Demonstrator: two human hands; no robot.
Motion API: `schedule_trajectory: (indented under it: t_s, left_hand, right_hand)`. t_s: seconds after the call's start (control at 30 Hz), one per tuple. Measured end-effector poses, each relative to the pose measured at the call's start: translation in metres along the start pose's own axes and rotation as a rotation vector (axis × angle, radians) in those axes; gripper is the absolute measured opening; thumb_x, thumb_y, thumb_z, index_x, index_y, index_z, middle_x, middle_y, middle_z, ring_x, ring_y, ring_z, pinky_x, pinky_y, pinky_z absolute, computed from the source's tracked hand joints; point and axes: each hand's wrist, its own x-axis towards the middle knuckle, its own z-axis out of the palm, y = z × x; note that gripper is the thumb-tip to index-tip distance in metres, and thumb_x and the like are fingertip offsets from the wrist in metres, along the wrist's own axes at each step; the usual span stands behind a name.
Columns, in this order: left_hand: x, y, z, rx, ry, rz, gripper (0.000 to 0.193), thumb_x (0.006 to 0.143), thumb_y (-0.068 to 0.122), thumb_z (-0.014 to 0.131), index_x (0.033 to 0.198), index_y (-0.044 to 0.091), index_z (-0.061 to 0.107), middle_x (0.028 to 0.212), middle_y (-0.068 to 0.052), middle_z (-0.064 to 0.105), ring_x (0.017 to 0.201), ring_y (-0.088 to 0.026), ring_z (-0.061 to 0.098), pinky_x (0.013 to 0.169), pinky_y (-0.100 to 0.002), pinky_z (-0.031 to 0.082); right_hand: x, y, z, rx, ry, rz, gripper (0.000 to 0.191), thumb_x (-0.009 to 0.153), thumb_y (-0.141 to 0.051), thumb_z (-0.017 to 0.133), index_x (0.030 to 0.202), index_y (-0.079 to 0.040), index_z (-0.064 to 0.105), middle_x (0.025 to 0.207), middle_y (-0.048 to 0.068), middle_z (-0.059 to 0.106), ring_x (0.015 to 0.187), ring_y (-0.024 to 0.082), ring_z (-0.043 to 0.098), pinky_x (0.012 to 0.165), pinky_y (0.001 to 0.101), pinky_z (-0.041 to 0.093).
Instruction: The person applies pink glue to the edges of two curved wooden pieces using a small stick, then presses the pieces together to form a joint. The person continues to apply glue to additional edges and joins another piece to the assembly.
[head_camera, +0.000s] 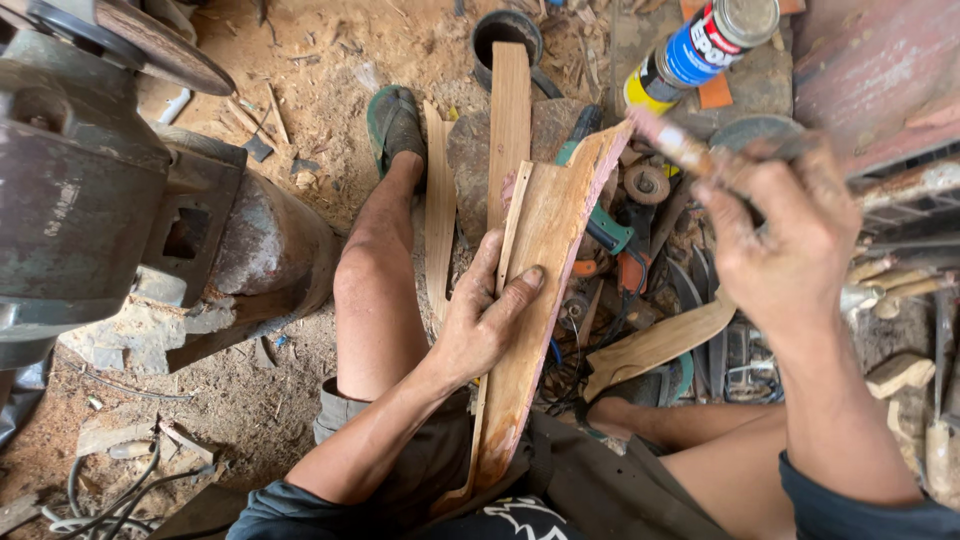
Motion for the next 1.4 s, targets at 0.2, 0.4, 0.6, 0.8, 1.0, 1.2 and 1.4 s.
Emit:
schedule_trajectory:
  t_s: [0.2,0.4,0.6,0.8,1.0,1.2,1.4]
  left_hand:
    - [-0.002,0.0,-0.001,0.002,0.015,-0.016,0.036,0.106,0.013,0.058,0.139,-0.001,0.05,0.115,-0.007,0.065,0.103,-0.01,0.059,0.089,-0.025,0.051]
    - [-0.003,-0.001,-0.002,0.063,0.018,0.026,0.037,0.106,0.012,0.058,0.14,-0.001,0.05,0.118,-0.008,0.067,0.106,-0.01,0.059,0.093,-0.026,0.05]
    - [-0.001,0.001,0.001,0.033,0.015,0.032,0.041,0.105,0.01,0.056,0.144,0.0,0.046,0.122,-0.008,0.063,0.111,-0.011,0.058,0.097,-0.025,0.049]
    - [-0.003,0.004,0.006,0.094,0.015,0.065,0.04,0.106,0.009,0.056,0.144,-0.002,0.047,0.121,-0.009,0.065,0.111,-0.011,0.057,0.098,-0.026,0.048]
    - [-0.007,0.006,0.007,0.184,0.041,-0.015,0.038,0.104,0.012,0.058,0.139,-0.001,0.051,0.111,-0.01,0.07,0.101,-0.012,0.062,0.091,-0.028,0.052]
    - [-0.006,0.0,0.008,0.179,0.024,0.006,0.034,0.106,0.012,0.058,0.137,-0.002,0.053,0.112,-0.012,0.068,0.103,-0.013,0.06,0.093,-0.029,0.051]
    - [-0.003,0.0,0.007,0.153,0.057,-0.03,0.033,0.104,0.012,0.059,0.134,-0.002,0.055,0.106,-0.01,0.068,0.096,-0.012,0.059,0.086,-0.027,0.052]
  right_hand:
    - [-0.009,-0.001,0.004,0.102,-0.129,0.086,0.018,0.094,0.005,0.081,0.109,0.005,0.069,0.103,0.017,0.065,0.091,0.029,0.067,0.076,0.0362,0.053]
    - [-0.03,0.0,0.007,0.134,-0.235,0.081,0.016,0.097,0.002,0.079,0.108,0.001,0.069,0.11,0.017,0.067,0.093,0.027,0.069,0.076,0.034,0.056]
    - [-0.028,-0.006,0.003,0.193,-0.214,0.118,0.016,0.092,0.003,0.077,0.106,-0.003,0.074,0.108,0.016,0.068,0.089,0.026,0.069,0.072,0.0346,0.055]
    - [-0.01,-0.005,-0.003,-0.008,-0.066,0.035,0.02,0.091,0.01,0.078,0.107,0.003,0.069,0.109,0.019,0.064,0.094,0.032,0.066,0.078,0.0402,0.054]
    - [-0.02,-0.004,0.005,-0.097,-0.09,-0.045,0.016,0.092,0.012,0.077,0.103,0.005,0.068,0.109,0.016,0.064,0.096,0.032,0.065,0.079,0.0403,0.055]
    - [-0.035,0.004,0.008,-0.098,-0.103,0.006,0.015,0.102,0.009,0.078,0.11,0.002,0.068,0.112,0.014,0.065,0.097,0.029,0.066,0.08,0.0371,0.055]
    - [-0.037,0.003,0.011,-0.092,-0.105,-0.031,0.018,0.094,0.009,0.078,0.109,0.003,0.07,0.11,0.017,0.065,0.094,0.033,0.067,0.078,0.0398,0.055]
